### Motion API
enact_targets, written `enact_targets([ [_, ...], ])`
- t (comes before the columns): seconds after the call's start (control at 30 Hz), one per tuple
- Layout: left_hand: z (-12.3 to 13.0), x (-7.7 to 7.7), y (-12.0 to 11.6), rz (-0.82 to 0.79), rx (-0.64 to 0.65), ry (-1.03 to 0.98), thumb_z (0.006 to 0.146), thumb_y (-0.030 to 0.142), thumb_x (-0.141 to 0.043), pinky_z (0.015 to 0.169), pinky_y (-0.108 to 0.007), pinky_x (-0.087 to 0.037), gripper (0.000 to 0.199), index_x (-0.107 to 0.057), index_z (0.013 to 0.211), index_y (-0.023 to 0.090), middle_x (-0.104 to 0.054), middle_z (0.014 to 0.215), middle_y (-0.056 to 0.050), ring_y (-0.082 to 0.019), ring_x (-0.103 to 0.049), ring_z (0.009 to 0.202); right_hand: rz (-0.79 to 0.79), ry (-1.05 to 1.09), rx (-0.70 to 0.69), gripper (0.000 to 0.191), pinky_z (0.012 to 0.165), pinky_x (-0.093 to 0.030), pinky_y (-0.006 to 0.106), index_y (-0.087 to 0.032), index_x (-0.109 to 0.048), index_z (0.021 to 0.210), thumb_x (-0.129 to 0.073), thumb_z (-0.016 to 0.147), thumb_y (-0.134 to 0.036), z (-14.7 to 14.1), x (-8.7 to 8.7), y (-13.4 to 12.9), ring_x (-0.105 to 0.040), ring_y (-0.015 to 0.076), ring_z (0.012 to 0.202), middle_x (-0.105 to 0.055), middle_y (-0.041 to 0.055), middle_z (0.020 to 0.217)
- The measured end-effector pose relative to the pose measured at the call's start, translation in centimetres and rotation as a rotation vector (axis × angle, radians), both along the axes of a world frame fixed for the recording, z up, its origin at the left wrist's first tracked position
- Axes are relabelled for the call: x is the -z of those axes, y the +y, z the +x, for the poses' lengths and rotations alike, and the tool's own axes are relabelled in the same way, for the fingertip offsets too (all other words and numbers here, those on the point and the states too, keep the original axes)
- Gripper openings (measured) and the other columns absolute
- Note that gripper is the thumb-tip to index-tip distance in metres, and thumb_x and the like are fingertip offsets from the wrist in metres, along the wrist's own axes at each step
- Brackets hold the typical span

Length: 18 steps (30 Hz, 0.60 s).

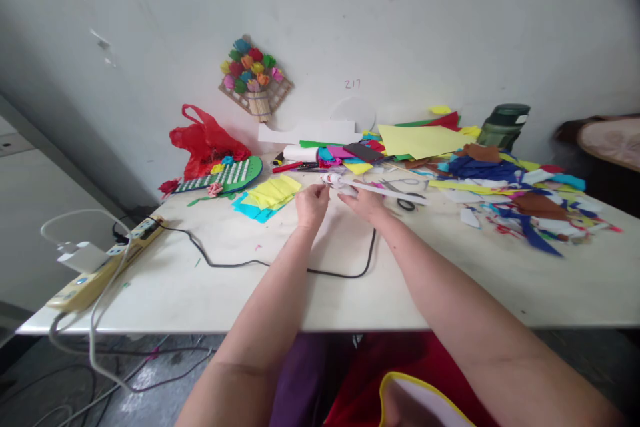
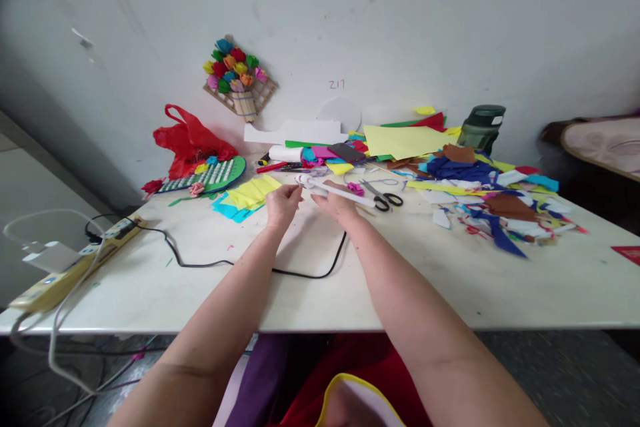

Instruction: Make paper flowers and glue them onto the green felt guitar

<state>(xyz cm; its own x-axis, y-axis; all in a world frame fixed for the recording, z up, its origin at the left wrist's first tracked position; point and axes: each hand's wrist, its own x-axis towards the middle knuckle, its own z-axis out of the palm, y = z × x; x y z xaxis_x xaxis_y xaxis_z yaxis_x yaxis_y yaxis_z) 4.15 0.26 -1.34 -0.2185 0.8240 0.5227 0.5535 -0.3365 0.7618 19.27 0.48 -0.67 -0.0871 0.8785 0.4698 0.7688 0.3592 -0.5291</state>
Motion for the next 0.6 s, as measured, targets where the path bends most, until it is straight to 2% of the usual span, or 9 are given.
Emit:
enact_targets([
  [0.1, 0.1, -0.3, -0.2, -0.04, 0.009, -0.042, 0.076, 0.031, -0.054, 0.059, -0.025, -0.048, 0.021, -0.071, 0.077, 0.018, -0.065, 0.055, -0.002, -0.014, -0.061, 0.051, -0.006, -0.084, 0.061, 0.026, 0.066, -0.039, 0.03, -0.021, -0.065, 0.09, -0.058, 0.078, -0.042, -0.3, -0.1, -0.4, -0.061, 0.0242, 0.08, -0.069, 0.0087, 0.084],
  [0.27, 0.2, -0.7, -0.3, -0.106, -0.027, -0.119, 0.071, 0.024, -0.053, 0.056, -0.025, -0.047, 0.018, -0.07, 0.07, 0.019, -0.063, 0.051, 0.001, -0.012, -0.056, 0.044, 0.056, -0.171, 0.061, 0.027, 0.065, -0.038, 0.03, -0.02, -0.065, 0.092, -0.055, 0.079, -0.042, -0.5, 0.0, -0.5, -0.062, 0.0266, 0.08, -0.069, 0.0116, 0.085],
  [0.5, -0.8, -1.1, -0.1, -0.104, -0.111, -0.214, 0.065, 0.02, -0.051, 0.055, -0.024, -0.045, 0.017, -0.068, 0.065, 0.017, -0.063, 0.05, 0.0, -0.012, -0.054, 0.043, 0.007, 0.011, -0.012, 0.029, 0.071, -0.041, 0.03, -0.02, -0.066, 0.096, -0.057, 0.076, -0.038, -0.7, -0.4, -0.7, -0.061, 0.0247, 0.085, -0.07, 0.0083, 0.091],
  [0.6, -1.2, -1.4, -0.1, -0.091, -0.134, -0.259, 0.066, 0.022, -0.052, 0.055, -0.023, -0.045, 0.017, -0.068, 0.067, 0.016, -0.062, 0.049, 0.0, -0.011, -0.053, 0.043, -0.008, 0.068, -0.03, 0.025, 0.071, -0.042, 0.03, -0.019, -0.067, 0.087, -0.058, 0.073, -0.037, -0.4, -0.3, -0.4, -0.061, 0.0238, 0.083, -0.07, 0.0063, 0.085],
])
